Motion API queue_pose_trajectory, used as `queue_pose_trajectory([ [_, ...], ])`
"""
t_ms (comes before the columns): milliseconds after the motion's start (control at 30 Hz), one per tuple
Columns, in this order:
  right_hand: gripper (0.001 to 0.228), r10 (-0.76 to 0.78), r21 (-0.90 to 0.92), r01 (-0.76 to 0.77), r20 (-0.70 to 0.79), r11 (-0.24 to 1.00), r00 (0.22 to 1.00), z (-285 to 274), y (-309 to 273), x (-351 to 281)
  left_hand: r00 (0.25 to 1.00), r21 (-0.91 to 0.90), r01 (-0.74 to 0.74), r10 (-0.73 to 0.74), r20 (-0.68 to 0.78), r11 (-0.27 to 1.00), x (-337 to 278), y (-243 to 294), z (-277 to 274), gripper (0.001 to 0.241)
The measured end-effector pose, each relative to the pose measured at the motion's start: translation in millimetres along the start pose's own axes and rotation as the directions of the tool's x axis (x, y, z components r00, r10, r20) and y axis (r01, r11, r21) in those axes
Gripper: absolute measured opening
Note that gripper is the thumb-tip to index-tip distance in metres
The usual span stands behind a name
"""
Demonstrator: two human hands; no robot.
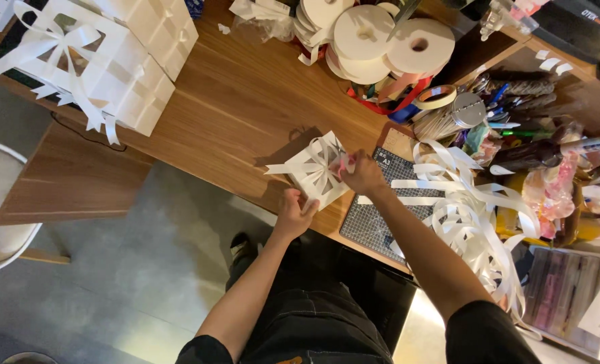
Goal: The person ties white ribbons around small white cardboard boxes by hand, pulls them through pre-cut slots on the top of the boxes, and arranges the finished boxes on a counter.
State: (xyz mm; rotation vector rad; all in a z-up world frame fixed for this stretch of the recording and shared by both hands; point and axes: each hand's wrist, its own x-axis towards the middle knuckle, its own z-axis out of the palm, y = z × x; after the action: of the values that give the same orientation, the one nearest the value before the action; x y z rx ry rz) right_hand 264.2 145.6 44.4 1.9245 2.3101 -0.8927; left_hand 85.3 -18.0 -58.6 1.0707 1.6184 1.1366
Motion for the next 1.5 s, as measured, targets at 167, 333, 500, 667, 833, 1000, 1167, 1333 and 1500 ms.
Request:
queue_pose_trajectory([
  [167, 0.062, 0.034, 0.005, -0.034, 0.001, 0.999, 0.999, 12, 15, -20, 0.986, -0.151, -0.161, 0.166, 0.02, 0.975, 10, 11, -23, 0.057],
  [333, 0.06, -0.027, 0.038, 0.027, -0.004, 0.999, 1.0, 5, 21, -36, 0.991, 0.12, -0.134, 0.132, 0.024, 0.984, -2, 40, -77, 0.044],
  [500, 0.046, -0.354, -0.34, 0.34, 0.021, 0.877, 0.935, -54, -54, -80, 0.999, 0.096, -0.009, 0.004, 0.045, 0.995, -31, 41, -96, 0.035],
  [667, 0.053, -0.501, -0.547, 0.523, 0.205, 0.654, 0.841, -45, -84, -74, 0.992, 0.14, -0.036, 0.053, -0.113, 0.99, -56, 41, -89, 0.032],
  [833, 0.065, -0.574, -0.539, 0.655, 0.341, 0.529, 0.744, -32, -112, -76, 0.919, 0.282, -0.137, 0.228, -0.322, 0.95, -68, 40, -74, 0.031],
  [1000, 0.062, -0.536, -0.514, 0.692, 0.441, 0.506, 0.72, -23, -132, -79, 0.923, 0.214, -0.116, 0.185, -0.337, 0.97, -78, 52, -74, 0.026],
  [1167, 0.068, -0.563, -0.539, 0.722, 0.463, 0.434, 0.685, -15, -141, -79, 0.937, 0.254, -0.123, 0.196, -0.29, 0.959, -81, 57, -75, 0.02],
  [1333, 0.061, -0.577, -0.525, 0.742, 0.478, 0.416, 0.662, -13, -141, -78, 0.908, 0.283, -0.208, 0.292, -0.299, 0.936, -80, 53, -73, 0.016],
  [1500, 0.04, -0.682, -0.45, 0.782, 0.405, 0.431, 0.609, 8, -112, -54, 0.894, 0.315, -0.274, 0.361, -0.264, 0.909, -81, 53, -73, 0.012],
])
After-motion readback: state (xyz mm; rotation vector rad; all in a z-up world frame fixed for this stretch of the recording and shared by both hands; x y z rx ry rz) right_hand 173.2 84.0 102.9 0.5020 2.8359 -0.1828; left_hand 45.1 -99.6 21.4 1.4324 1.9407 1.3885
